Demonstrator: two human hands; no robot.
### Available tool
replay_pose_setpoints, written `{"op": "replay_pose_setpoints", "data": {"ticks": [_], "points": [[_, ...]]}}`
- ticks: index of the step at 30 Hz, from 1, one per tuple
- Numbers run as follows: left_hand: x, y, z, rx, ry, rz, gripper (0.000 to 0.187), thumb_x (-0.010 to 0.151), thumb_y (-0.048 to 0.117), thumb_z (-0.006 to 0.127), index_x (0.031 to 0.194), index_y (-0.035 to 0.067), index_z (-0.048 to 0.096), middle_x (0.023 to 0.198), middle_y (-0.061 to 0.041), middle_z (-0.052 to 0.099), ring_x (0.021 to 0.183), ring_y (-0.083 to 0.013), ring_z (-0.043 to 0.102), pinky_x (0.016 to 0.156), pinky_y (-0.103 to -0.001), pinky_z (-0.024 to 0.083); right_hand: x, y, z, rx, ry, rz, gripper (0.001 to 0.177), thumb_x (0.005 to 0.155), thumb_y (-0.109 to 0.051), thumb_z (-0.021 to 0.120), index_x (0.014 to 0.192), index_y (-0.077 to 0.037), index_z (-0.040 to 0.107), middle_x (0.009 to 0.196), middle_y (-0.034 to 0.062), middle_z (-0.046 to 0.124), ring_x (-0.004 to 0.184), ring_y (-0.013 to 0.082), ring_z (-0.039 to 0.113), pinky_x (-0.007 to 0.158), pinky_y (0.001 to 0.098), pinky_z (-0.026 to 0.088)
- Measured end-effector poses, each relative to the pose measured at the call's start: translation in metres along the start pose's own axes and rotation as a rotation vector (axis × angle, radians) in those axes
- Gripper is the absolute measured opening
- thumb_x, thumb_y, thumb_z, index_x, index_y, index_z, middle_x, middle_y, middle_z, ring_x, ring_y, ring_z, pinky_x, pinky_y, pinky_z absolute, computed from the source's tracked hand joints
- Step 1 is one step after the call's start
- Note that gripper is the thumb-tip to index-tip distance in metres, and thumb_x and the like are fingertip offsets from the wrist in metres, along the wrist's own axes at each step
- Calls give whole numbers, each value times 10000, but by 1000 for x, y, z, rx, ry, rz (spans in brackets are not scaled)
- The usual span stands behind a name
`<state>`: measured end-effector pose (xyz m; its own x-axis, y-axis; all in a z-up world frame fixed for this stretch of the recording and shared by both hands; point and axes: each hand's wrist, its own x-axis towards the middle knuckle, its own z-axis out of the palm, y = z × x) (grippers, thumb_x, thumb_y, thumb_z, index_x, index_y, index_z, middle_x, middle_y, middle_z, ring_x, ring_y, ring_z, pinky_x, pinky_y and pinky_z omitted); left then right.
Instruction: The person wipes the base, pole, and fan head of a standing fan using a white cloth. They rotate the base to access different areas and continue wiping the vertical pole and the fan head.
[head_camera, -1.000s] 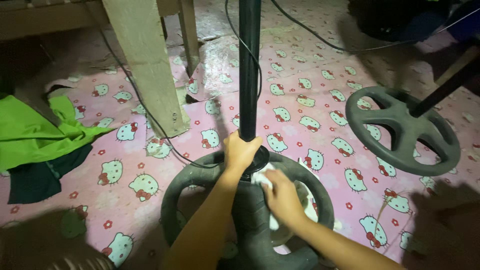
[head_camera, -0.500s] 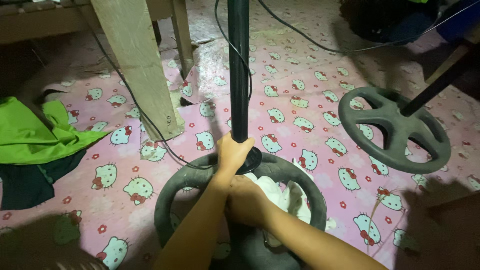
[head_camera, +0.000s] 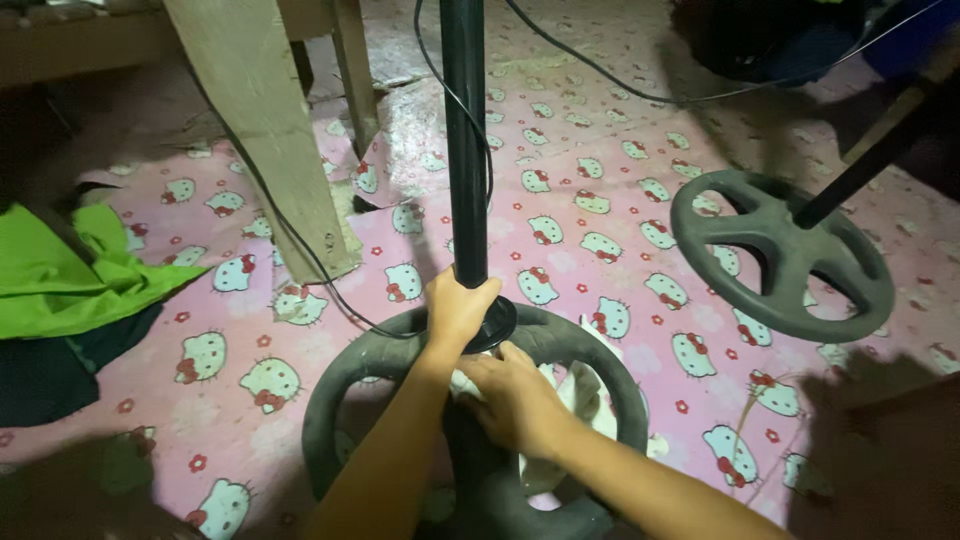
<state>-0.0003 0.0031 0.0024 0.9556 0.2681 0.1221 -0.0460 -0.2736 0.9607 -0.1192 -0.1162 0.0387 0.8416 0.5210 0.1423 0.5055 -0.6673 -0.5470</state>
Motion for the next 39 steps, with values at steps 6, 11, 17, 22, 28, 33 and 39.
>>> {"op": "replay_pose_setpoints", "data": {"ticks": [6, 11, 17, 22, 28, 33, 39], "points": [[1, 4, -8, -18, -42, 20, 332, 691, 288, 794, 858, 9, 724, 743, -137, 741, 720, -226, 752, 699, -378, 566, -5, 0, 8, -16, 160, -67, 438, 797, -50, 684, 1232, -90, 645, 1217, 133, 687, 1168, 384, 577, 951, 449, 487], [0, 5, -6, -23, -70, -35, 313, 706, 278, 767, 835, -2, 714, 693, -122, 733, 666, -207, 743, 668, -366, 568, -21, 70, 16, 132, 254, 60, 367, 854, -68, 698, 1220, -73, 664, 1188, 155, 692, 1123, 363, 614, 955, 429, 505], [3, 0, -6, -8, -36, 13, 317, 691, 272, 786, 832, -6, 728, 711, -120, 735, 679, -206, 732, 669, -366, 556, 28, 177, 31, 191, 346, 473, 365, 795, -216, 870, 1011, -5, 665, 891, 158, 697, 844, 249, 651, 752, 381, 530], [7, -3, -2, -3, -58, -2, 341, 690, 278, 798, 848, -14, 721, 722, -136, 732, 694, -215, 742, 668, -381, 568, 111, 216, 72, 397, 293, 33, 185, 823, -175, 757, 923, -20, 772, 760, 80, 741, 705, 121, 663, 670, 326, 546], [5, -5, -7, -20, -53, -5, 303, 684, 246, 778, 827, -13, 714, 709, -130, 730, 671, -206, 737, 655, -373, 564, 116, 210, 55, 505, -396, 338, 286, 957, -234, 662, 1162, -49, 737, 1150, 99, 767, 1038, 145, 677, 935, 346, 538], [5, -1, -6, -13, -58, 6, 305, 697, 252, 788, 790, -24, 698, 695, -136, 715, 660, -215, 715, 657, -370, 553, 60, 190, 9, 206, -337, -164, 367, 997, -134, 571, 1349, -87, 665, 1440, 147, 609, 1289, 227, 497, 1082, 380, 365], [3, 4, -6, 0, -67, -21, 306, 701, 263, 754, 830, -11, 702, 723, -151, 734, 701, -242, 754, 676, -385, 569, 74, 187, 39, 420, -78, -46, 382, 901, -89, 616, 1279, -48, 655, 1232, 150, 727, 1147, 198, 641, 1004, 370, 453]]}}
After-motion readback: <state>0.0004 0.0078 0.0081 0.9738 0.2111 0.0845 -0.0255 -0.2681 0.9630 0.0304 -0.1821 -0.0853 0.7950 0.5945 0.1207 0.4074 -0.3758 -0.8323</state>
